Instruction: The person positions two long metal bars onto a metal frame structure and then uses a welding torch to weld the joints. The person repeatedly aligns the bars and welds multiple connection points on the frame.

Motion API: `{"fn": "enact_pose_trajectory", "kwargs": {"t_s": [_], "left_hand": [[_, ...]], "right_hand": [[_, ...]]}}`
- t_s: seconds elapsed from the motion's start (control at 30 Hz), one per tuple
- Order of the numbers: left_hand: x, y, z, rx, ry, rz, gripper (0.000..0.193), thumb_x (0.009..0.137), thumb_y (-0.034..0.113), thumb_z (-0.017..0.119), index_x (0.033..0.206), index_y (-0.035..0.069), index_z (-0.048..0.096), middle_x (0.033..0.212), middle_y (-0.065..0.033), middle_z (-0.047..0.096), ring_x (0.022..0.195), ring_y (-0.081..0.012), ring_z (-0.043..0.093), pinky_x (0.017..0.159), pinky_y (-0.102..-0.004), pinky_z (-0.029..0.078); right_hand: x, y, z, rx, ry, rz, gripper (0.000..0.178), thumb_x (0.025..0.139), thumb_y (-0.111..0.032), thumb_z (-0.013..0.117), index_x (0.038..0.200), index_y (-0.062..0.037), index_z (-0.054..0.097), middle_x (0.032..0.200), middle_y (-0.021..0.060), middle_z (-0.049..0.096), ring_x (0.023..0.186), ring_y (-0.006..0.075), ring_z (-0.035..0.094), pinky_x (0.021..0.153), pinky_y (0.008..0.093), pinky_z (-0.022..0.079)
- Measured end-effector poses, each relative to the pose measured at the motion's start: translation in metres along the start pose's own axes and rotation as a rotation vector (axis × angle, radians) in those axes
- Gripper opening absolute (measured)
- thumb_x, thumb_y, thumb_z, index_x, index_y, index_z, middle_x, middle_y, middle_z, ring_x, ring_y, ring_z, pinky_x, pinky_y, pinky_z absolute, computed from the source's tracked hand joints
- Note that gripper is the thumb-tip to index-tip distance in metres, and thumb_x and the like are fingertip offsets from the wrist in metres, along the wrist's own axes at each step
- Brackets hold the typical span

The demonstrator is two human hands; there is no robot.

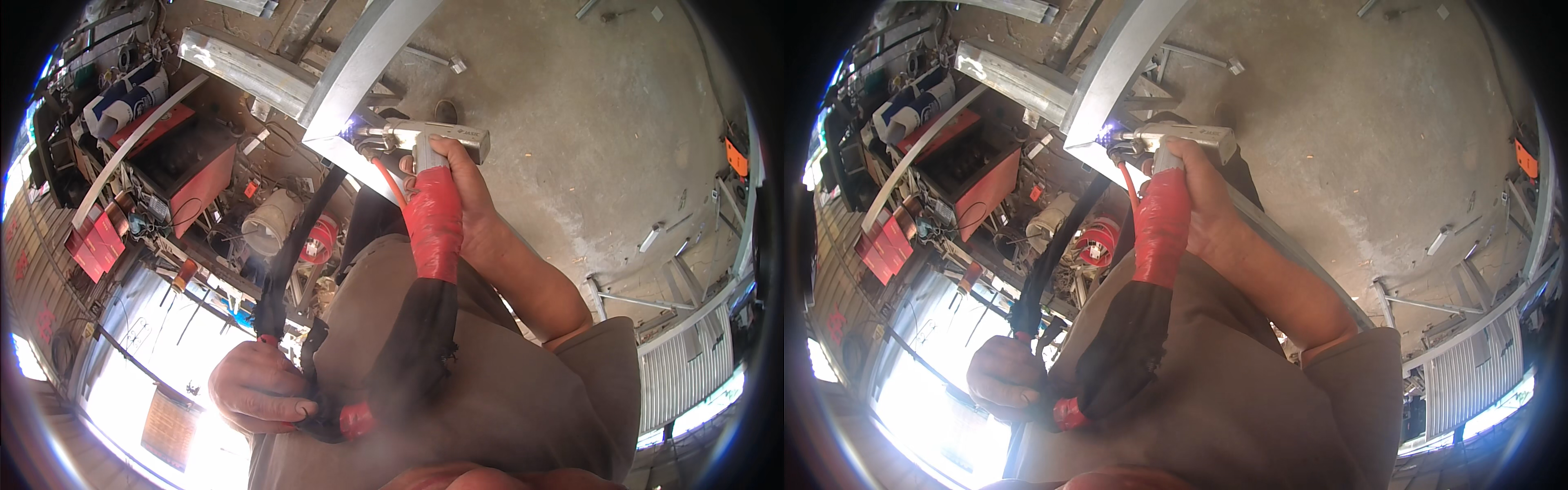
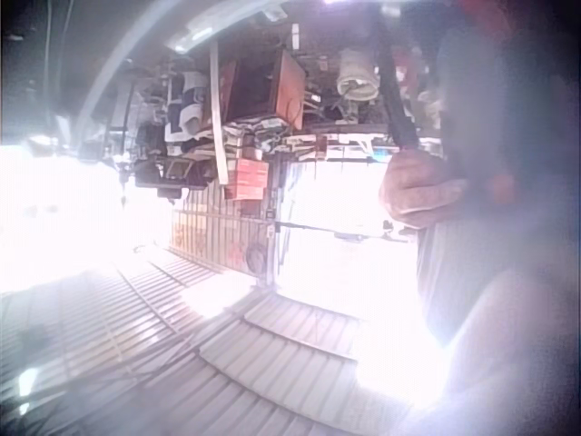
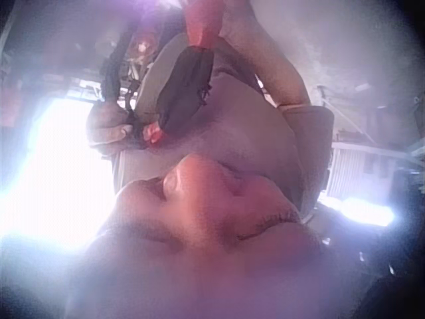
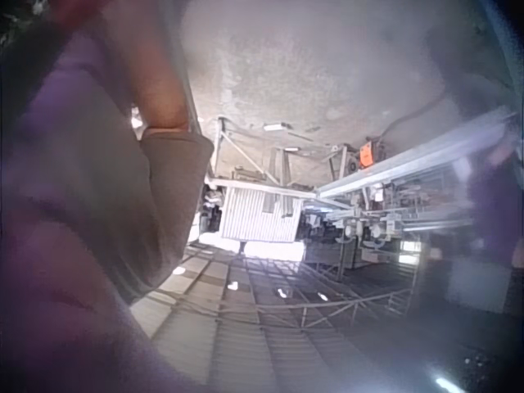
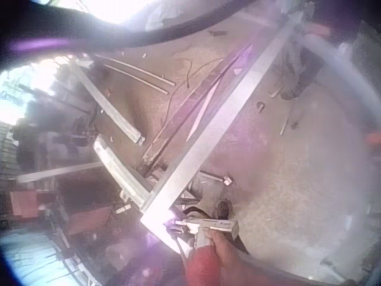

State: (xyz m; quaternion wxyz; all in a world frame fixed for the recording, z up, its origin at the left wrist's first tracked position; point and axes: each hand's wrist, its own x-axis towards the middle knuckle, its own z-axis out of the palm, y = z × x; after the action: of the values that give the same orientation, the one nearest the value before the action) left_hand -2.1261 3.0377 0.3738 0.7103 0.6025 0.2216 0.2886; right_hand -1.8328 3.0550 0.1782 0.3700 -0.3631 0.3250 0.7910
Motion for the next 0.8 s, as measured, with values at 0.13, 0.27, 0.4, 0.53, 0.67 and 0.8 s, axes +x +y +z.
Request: {"fn": "enact_pose_trajectory", "kwargs": {"t_s": [0.13, 0.27, 0.4, 0.53, 0.67, 0.8], "left_hand": [[-0.001, 0.001, 0.002, 0.018, 0.017, 0.009, 0.042, 0.08, 0.004, 0.084, 0.12, -0.003, 0.075, 0.09, -0.0203, 0.073, 0.064, -0.0273, 0.07, 0.05, -0.0342, 0.049], [0.0, 0.003, 0.002, -0.011, 0.018, 0.001, 0.039, 0.08, 0.004, 0.083, 0.118, -0.003, 0.076, 0.088, -0.0196, 0.073, 0.064, -0.0267, 0.07, 0.05, -0.0337, 0.05], [0.0, 0.005, 0.001, -0.008, -0.006, -0.001, 0.037, 0.08, 0.003, 0.083, 0.117, -0.003, 0.077, 0.087, -0.0191, 0.073, 0.064, -0.0267, 0.07, 0.05, -0.0336, 0.051], [-0.003, 0.001, 0.001, -0.032, 0.014, -0.016, 0.038, 0.079, 0.005, 0.083, 0.116, -0.002, 0.077, 0.087, -0.0187, 0.073, 0.064, -0.0272, 0.07, 0.052, -0.0339, 0.051], [-0.006, -0.007, -0.001, 0.009, 0.027, -0.018, 0.042, 0.077, 0.008, 0.084, 0.117, -0.002, 0.077, 0.087, -0.0194, 0.073, 0.063, -0.0283, 0.07, 0.053, -0.0346, 0.051], [-0.006, -0.01, -0.006, 0.008, 0.015, -0.014, 0.043, 0.077, 0.009, 0.084, 0.118, -0.002, 0.076, 0.089, -0.0209, 0.073, 0.062, -0.0289, 0.069, 0.052, -0.0349, 0.051]], "right_hand": [[-0.001, -0.001, 0.001, -0.015, -0.008, -0.001, 0.033, 0.101, -0.036, 0.062, 0.12, -0.0095, 0.052, 0.097, 0.0091, 0.063, 0.071, 0.0211, 0.067, 0.06, 0.0398, 0.061], [-0.004, 0.0, 0.007, -0.04, -0.006, -0.009, 0.033, 0.101, -0.036, 0.062, 0.119, -0.0091, 0.053, 0.096, 0.0095, 0.064, 0.07, 0.0215, 0.067, 0.06, 0.0403, 0.06], [-0.017, 0.0, 0.012, -0.07, 0.056, -0.06, 0.037, 0.102, -0.036, 0.063, 0.122, -0.0076, 0.053, 0.097, 0.0101, 0.065, 0.071, 0.0205, 0.067, 0.061, 0.0377, 0.06], [-0.02, -0.01, 0.014, -0.07, 0.087, -0.086, 0.044, 0.103, -0.035, 0.063, 0.132, -0.0057, 0.048, 0.1, 0.012, 0.067, 0.075, 0.0192, 0.067, 0.061, 0.0329, 0.06], [-0.008, -0.016, 0.01, -0.027, 0.02, -0.024, 0.044, 0.103, -0.033, 0.063, 0.132, -0.0046, 0.047, 0.1, 0.0125, 0.066, 0.074, 0.0201, 0.068, 0.06, 0.0338, 0.061], [0.003, -0.013, 0.004, -0.015, 0.01, -0.019, 0.042, 0.103, -0.032, 0.064, 0.13, -0.0041, 0.048, 0.099, 0.013, 0.066, 0.072, 0.0205, 0.068, 0.06, 0.0332, 0.061]]}}
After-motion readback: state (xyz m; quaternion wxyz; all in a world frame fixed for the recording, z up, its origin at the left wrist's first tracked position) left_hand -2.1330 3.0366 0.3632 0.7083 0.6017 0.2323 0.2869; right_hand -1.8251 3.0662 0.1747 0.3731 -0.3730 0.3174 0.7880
